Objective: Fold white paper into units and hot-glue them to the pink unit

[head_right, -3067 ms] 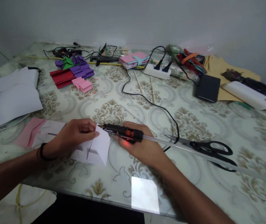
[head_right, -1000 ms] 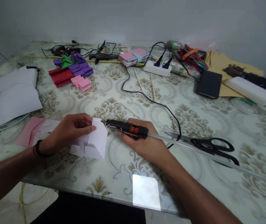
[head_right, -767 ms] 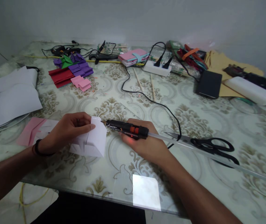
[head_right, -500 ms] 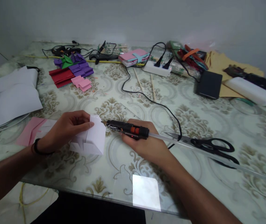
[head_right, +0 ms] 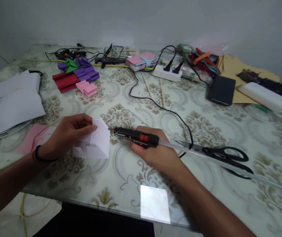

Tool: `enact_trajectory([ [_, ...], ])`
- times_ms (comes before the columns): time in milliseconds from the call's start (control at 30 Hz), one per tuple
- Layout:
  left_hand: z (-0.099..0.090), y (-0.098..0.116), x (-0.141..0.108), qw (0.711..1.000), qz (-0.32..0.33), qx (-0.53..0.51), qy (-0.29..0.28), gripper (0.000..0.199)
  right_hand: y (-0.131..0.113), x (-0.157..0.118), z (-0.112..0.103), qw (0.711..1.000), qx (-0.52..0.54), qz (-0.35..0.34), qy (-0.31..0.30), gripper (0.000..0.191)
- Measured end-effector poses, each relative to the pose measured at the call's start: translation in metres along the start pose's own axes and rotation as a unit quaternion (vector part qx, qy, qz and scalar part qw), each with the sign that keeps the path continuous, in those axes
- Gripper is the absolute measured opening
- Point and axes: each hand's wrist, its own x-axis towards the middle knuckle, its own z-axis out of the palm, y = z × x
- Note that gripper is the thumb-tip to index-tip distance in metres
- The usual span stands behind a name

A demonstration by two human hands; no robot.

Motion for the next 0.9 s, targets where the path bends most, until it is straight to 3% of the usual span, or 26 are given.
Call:
enact_trajectory([
  [167, 0.0, 0.0, 0.0, 1.0, 0.003, 0.001, 0.006, 0.025, 0.002, 0.001, 0.0, 1.0, -0.012, -0.007, 0.008, 0.032],
  [433, 0.0, -0.002, 0.0, 0.998, 0.015, 0.055, 0.003, 0.026, 0.0, 0.003, -0.001, 0.994, -0.018, -0.104, -0.018, 0.036],
  [900, 0.005, -0.002, -0.001, 0.996, 0.028, 0.068, -0.057, 0.027, -0.007, 0.002, 0.009, 0.992, -0.04, -0.112, -0.039, 0.029],
])
